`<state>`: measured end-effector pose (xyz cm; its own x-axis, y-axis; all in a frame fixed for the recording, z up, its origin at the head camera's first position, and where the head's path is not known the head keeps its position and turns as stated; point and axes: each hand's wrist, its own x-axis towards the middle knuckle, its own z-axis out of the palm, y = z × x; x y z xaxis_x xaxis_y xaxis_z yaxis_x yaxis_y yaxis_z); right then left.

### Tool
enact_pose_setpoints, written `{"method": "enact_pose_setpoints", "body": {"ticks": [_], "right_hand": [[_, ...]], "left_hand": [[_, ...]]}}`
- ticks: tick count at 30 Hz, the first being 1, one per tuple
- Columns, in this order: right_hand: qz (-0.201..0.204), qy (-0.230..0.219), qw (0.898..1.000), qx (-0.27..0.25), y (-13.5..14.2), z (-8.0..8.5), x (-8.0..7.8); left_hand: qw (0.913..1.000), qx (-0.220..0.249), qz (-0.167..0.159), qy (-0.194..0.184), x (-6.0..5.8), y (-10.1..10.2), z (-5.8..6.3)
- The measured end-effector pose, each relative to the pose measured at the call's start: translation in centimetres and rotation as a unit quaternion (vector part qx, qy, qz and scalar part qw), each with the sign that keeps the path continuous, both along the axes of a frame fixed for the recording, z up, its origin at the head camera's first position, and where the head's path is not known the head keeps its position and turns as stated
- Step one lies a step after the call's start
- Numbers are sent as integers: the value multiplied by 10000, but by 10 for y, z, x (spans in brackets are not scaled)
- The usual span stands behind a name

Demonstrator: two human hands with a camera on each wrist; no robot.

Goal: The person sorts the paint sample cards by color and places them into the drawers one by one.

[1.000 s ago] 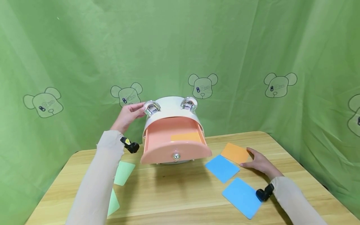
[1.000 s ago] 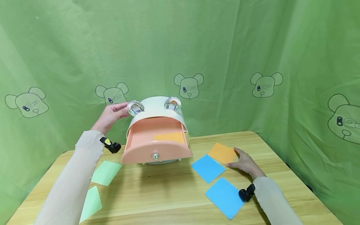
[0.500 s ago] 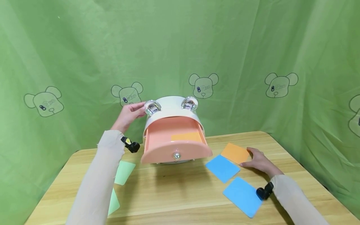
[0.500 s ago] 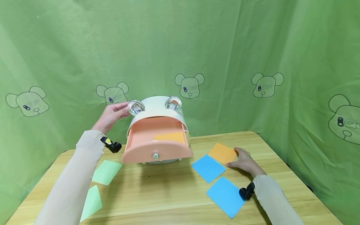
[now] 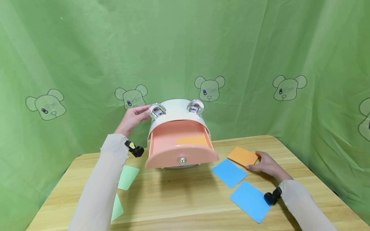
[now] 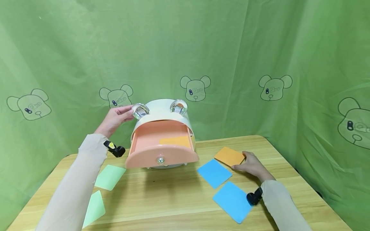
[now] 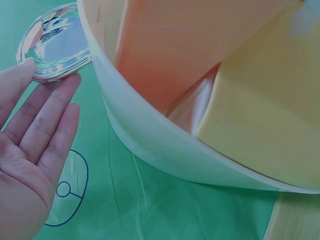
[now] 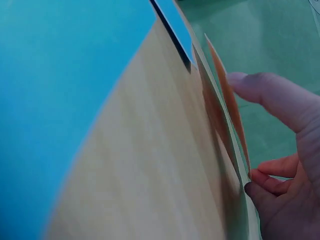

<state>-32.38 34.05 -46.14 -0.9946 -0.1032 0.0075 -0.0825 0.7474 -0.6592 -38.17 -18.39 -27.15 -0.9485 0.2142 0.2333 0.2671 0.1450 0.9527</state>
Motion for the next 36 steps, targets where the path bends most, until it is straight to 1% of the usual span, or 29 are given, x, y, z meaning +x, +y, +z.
{"method": "enact_pose_setpoints", "body": {"ticks": [5,10,13,19,23,30,36], "right_hand": [[10,120,9999,-86,1,8,2],[89,272,9994,-168,1,22,8],[147,289,9993,-182,1,31,11],[442,444,9976,-303,-3,52,17],[733,593,9952,-252,-9,74,22],[1334,848,9873,-162,-26,125,38],[1944,1014,9747,-424,-44,162,48]], "left_hand": [[10000,-13,40,-15,1,0,0],[10000,4,31,3,1,-1,-1],[10000,24,29,12,1,-2,-1],[10000,24,4,-1,0,-1,-1],[10000,-2,-17,12,0,0,0],[10000,-25,35,35,1,0,2],[10000,37,1,7,1,0,0]]}}
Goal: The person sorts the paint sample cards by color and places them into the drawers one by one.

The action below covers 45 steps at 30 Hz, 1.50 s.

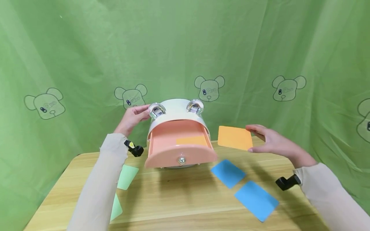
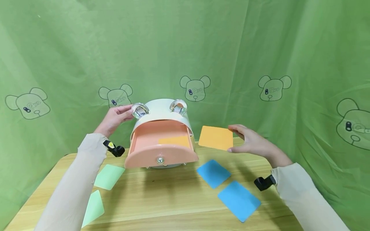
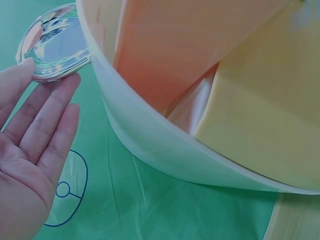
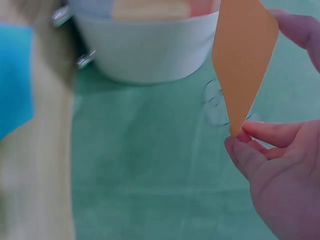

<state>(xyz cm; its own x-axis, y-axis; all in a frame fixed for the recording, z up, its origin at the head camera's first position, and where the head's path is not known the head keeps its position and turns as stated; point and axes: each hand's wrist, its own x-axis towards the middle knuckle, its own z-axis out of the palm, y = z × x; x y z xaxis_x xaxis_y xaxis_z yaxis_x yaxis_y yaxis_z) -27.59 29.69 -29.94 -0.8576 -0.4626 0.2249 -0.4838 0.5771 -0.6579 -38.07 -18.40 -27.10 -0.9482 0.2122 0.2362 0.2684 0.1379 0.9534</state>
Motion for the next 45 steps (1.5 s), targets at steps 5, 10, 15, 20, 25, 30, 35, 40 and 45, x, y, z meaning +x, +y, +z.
{"method": "enact_pose_setpoints", "body": {"ticks": [5,10,15,20,25,30,35,40,45], "right_hand": [[339,45,9992,-191,-16,27,4],[546,51,9983,-180,-40,42,0],[737,56,9972,-102,-70,48,-10],[1005,-66,9949,-104,-95,51,-18],[1184,-228,9926,-123,-116,50,-22],[1248,-236,9918,-128,-130,48,-23],[1292,-275,9911,-178,-141,46,-24],[1241,-239,9918,-207,-149,42,-26],[1158,-115,9930,-222,-155,40,-26]], "left_hand": [[10000,8,16,-5,0,0,0],[10000,61,-13,-14,1,0,0],[10000,23,-34,-30,1,1,0],[10000,-13,-25,-7,0,1,0],[10000,21,-24,4,0,1,-1],[10000,30,-26,13,0,0,-1],[10000,-13,-13,25,0,0,0],[10000,-34,-21,39,1,0,-1],[10000,1,-19,70,0,0,-2]]}}
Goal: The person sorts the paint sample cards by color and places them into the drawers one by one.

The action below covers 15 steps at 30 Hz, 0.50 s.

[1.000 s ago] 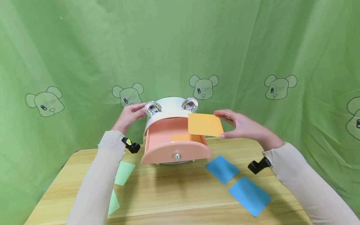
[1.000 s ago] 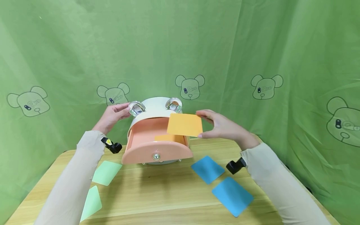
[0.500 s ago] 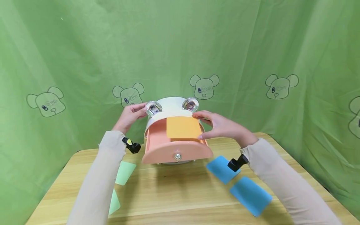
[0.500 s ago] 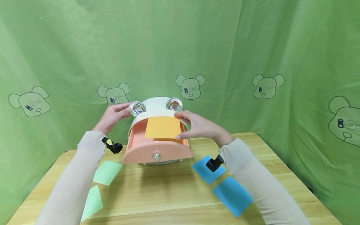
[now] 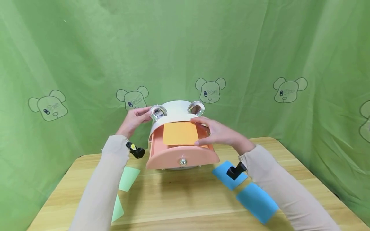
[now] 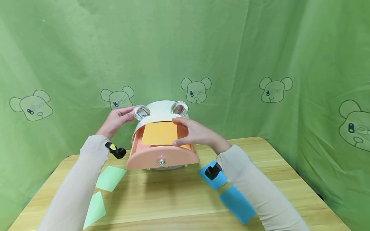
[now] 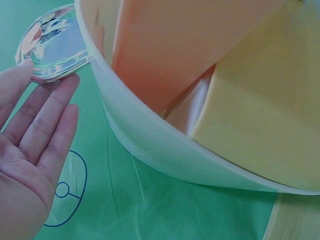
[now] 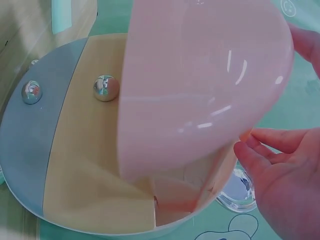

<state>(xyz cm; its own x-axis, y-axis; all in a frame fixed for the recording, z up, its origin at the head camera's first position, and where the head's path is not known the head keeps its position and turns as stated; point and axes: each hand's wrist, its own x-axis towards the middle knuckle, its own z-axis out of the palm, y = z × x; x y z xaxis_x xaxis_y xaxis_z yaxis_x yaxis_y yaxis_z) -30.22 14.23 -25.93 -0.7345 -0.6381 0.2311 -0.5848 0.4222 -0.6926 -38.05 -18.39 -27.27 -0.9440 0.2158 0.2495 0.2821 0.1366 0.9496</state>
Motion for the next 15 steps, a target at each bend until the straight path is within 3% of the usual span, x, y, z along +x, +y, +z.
{"method": "enact_pose_setpoints", "body": {"ticks": [7,11,15], "right_hand": [[-131,74,9999,28,1,-1,1],[-143,-43,9991,-407,3,-5,3],[-449,80,9954,-845,3,-9,14]], "left_hand": [[9999,72,-66,57,-3,0,-1],[10000,38,-36,45,-2,0,-1],[10000,3,23,5,-1,0,-1]]}}
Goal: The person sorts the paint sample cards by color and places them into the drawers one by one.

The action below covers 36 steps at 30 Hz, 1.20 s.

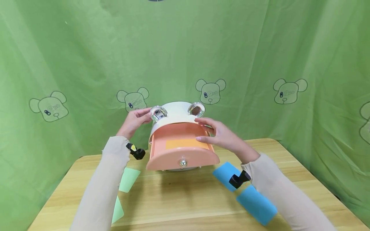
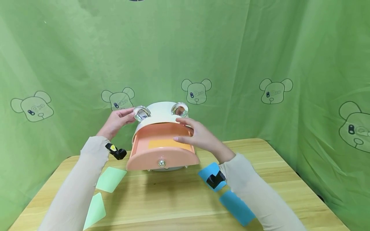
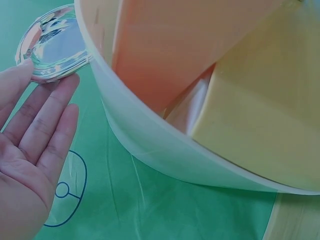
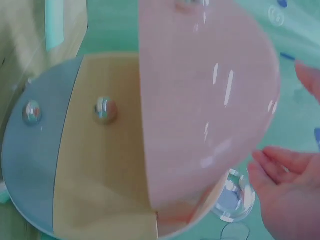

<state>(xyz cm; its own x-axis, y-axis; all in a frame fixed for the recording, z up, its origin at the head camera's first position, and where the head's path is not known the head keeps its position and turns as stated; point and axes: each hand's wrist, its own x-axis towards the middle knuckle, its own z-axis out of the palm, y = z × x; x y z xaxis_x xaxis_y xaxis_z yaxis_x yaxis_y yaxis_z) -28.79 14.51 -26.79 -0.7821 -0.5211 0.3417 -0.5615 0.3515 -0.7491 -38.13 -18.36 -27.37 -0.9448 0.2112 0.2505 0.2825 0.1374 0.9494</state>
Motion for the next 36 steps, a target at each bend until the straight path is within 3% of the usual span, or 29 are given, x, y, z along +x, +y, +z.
{"method": "enact_pose_setpoints", "body": {"ticks": [8,10,14,16,19,26,36], "right_hand": [[-767,693,9893,-1029,-16,-15,41],[-877,823,9830,-1389,-24,-22,52],[-1025,1629,9660,-1727,-40,-39,73],[-1116,2123,9557,-1708,-48,-48,80],[-1100,2419,9487,-1711,-58,-61,88],[-1060,2284,9523,-1726,-69,-82,91],[-1312,1890,9590,-1656,-72,-87,81]], "left_hand": [[10000,-15,9,3,1,0,0],[10000,-18,0,8,1,0,0],[10000,-44,-3,25,1,0,0],[10000,-45,-2,23,1,0,0],[10000,-46,3,20,1,0,0],[10000,-43,8,4,0,0,-1],[10000,-11,13,33,1,1,-1]]}}
